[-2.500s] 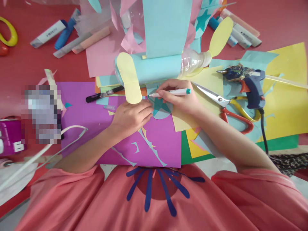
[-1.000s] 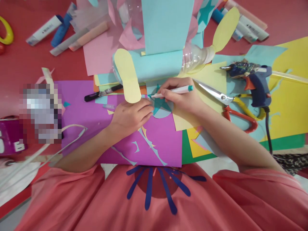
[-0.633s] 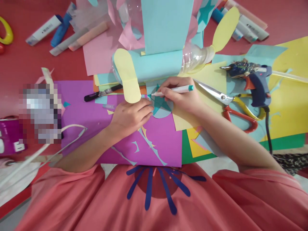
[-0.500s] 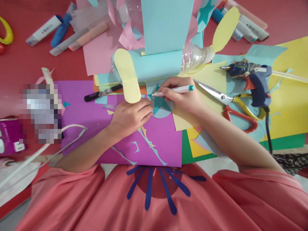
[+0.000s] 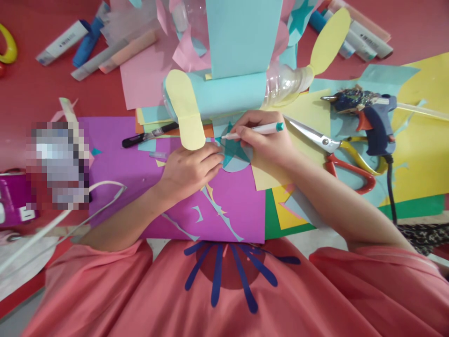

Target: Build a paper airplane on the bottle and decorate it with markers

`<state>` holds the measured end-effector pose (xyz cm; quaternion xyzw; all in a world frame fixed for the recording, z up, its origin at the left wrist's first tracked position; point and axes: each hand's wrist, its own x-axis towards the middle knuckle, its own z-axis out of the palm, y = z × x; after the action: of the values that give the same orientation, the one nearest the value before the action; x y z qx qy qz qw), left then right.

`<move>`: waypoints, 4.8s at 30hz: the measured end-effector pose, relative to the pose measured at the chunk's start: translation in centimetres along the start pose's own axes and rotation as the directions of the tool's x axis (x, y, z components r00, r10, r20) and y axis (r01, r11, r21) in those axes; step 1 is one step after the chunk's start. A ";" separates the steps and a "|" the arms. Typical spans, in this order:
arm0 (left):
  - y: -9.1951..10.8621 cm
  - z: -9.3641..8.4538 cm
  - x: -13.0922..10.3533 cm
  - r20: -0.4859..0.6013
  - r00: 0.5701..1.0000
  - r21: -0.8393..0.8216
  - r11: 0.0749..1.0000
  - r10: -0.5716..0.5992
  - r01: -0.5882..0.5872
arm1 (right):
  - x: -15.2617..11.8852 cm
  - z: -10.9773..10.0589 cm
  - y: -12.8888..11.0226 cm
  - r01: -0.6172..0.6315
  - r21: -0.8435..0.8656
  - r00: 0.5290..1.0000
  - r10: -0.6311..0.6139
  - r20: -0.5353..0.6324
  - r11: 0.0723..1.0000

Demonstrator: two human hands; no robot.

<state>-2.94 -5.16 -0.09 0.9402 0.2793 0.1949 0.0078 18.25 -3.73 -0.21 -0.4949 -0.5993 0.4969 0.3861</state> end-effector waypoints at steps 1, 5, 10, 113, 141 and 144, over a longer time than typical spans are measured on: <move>0.0 0.0 0.0 -0.013 1.000 0.004 1.000 0.005 -0.005 | 0.0 0.0 0.0 -0.009 -0.005 1.000 0.009 -0.001 1.000; 0.0 0.0 0.1 -0.004 1.000 -0.004 1.000 0.003 -0.003 | 0.0 -0.1 0.0 -0.021 -0.007 1.000 0.021 0.006 1.000; 0.1 0.0 0.1 -0.001 1.000 -0.008 1.000 0.009 -0.009 | 0.0 -0.1 -0.1 -0.020 -0.010 0.999 0.020 0.030 1.000; 0.3 -0.1 0.3 -0.036 0.999 0.022 1.000 0.022 -0.021 | -0.1 -0.4 -0.2 0.047 -0.029 0.999 -0.046 0.028 0.999; 0.1 -0.2 0.5 -0.059 0.997 0.035 0.998 0.046 -0.044 | -0.4 -0.2 -0.1 -0.003 -0.107 0.996 -0.007 -0.094 0.994; 0.1 -0.2 0.3 -0.008 1.000 0.022 1.000 0.018 -0.018 | -0.4 -0.2 0.0 -0.030 -0.072 0.995 0.022 -0.100 0.997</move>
<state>-2.73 -5.08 0.17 0.9419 0.2729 0.1959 -0.0057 18.53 -4.05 -0.15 -0.5405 -0.5909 0.4544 0.3902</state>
